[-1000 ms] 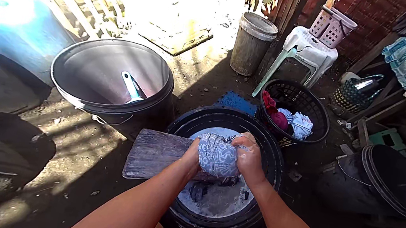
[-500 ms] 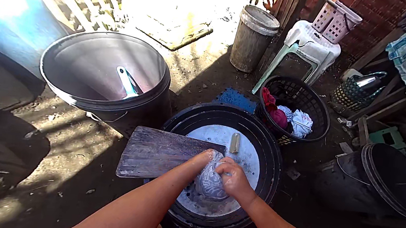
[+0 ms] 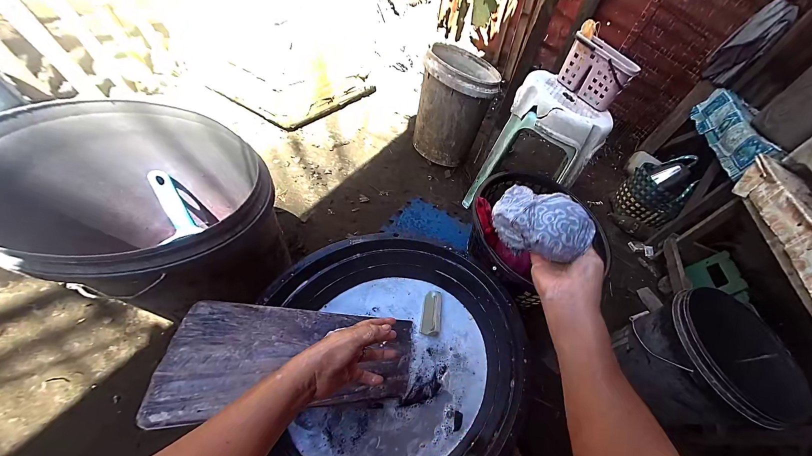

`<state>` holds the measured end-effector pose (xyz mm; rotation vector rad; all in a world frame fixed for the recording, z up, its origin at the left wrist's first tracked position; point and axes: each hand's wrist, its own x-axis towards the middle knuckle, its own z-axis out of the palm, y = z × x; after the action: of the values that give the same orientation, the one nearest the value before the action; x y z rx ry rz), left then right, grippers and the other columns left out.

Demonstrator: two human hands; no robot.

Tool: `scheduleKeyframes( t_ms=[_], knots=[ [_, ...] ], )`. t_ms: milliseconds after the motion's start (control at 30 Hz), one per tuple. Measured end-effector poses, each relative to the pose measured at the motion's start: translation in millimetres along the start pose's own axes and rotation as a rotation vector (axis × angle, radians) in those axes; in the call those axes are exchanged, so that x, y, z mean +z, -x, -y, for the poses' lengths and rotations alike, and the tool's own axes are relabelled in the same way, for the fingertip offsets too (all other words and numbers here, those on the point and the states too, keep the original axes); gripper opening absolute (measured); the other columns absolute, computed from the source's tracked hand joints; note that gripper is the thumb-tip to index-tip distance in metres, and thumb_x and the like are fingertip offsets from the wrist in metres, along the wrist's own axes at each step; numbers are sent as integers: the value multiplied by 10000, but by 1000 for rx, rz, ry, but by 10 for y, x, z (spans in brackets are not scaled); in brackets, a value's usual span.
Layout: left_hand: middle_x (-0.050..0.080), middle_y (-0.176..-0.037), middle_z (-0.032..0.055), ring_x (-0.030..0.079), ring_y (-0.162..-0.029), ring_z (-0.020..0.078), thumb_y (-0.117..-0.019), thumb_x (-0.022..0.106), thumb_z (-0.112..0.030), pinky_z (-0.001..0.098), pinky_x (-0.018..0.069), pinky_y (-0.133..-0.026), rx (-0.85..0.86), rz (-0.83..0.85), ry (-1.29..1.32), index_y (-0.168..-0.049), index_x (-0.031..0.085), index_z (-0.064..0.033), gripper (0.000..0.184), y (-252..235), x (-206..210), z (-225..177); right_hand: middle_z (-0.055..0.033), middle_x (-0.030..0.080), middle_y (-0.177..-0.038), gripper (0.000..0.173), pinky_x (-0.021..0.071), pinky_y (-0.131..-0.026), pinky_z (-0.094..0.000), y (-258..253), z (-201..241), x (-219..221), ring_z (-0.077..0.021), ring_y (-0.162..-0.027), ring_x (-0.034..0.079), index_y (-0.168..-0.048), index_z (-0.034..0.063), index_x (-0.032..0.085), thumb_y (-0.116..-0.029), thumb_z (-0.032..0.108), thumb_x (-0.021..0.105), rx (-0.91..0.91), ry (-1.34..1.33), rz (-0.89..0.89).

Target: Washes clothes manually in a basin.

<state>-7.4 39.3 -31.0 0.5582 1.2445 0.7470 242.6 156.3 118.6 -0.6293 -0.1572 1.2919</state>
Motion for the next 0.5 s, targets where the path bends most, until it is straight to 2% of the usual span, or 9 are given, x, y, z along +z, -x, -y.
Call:
scheduleKeyframes(
  t_ms=[67,133,167,200,267,300,333,400,500],
  knots=[
    [593,-1401,108,636,-1182,306,-1087,470,-301,492,566,-843,-6,7,-36,-1470,501,-153,412,19,3,-3,-144,503,-1452,425,504,-1017,-580,-417,5,91,-342,-1328,529,-1461,149,414,-1091,356,400,-20,146,22],
    [602,-1399,101,634,-1196,295,-1083,481,-260,490,562,-865,-4,-5,-101,-1447,525,-144,385,37,36,-33,-145,290,-1643,590,500,-1005,-666,-674,-44,2,-422,-1435,420,-1604,236,238,-1085,420,451,68,467,23],
    [606,-1395,104,634,-1196,292,-1082,483,-237,486,557,-872,-2,-26,-141,-1431,539,-134,368,55,51,-60,-173,233,-1662,624,499,-993,-680,-710,-112,-89,-459,-1436,401,-1624,239,197,-1085,376,481,130,625,46],
    [604,-1395,110,628,-1204,289,-1082,476,-215,479,548,-886,-3,-44,-183,-1424,542,-124,359,83,57,-81,-194,285,-1631,590,518,-969,-650,-670,-202,-211,-456,-1390,454,-1617,213,234,-1088,300,481,200,784,99],
    [601,-1393,121,622,-1211,283,-1085,469,-200,480,531,-924,-5,-80,-228,-1418,544,-112,352,129,36,-85,-175,567,-1391,403,577,-858,-489,-468,-433,-575,-319,-1122,659,-1485,111,436,-1086,171,431,387,1140,276],
    [602,-1392,121,628,-1204,279,-1087,463,-202,481,532,-924,3,-100,-236,-1414,546,-112,349,145,5,-91,-151,662,-1243,325,582,-809,-431,-363,-577,-809,-252,-988,699,-1376,57,517,-1071,118,423,526,1310,390],
    [601,-1396,116,634,-1201,272,-1093,453,-206,478,535,-924,10,-118,-240,-1411,547,-114,344,167,-26,-112,-153,683,-1190,305,572,-816,-420,-283,-733,-1073,-235,-954,698,-1329,14,545,-1063,82,413,692,1469,526],
    [607,-1393,106,649,-1185,258,-1099,438,-199,462,549,-915,25,-151,-219,-1402,555,-114,336,233,-63,-150,-190,685,-1220,295,548,-937,-469,-189,-1098,-1717,-277,-1069,688,-1294,-16,624,-1066,71,458,854,1831,845],
    [635,-1357,87,666,-1143,231,-1096,432,-177,428,556,-887,47,-192,-184,-1383,570,-115,325,310,-113,-192,-184,646,-1344,308,443,-1092,-588,105,-1485,-2422,-364,-1292,583,-1274,75,706,-994,89,578,646,2272,1145]
  ],
)
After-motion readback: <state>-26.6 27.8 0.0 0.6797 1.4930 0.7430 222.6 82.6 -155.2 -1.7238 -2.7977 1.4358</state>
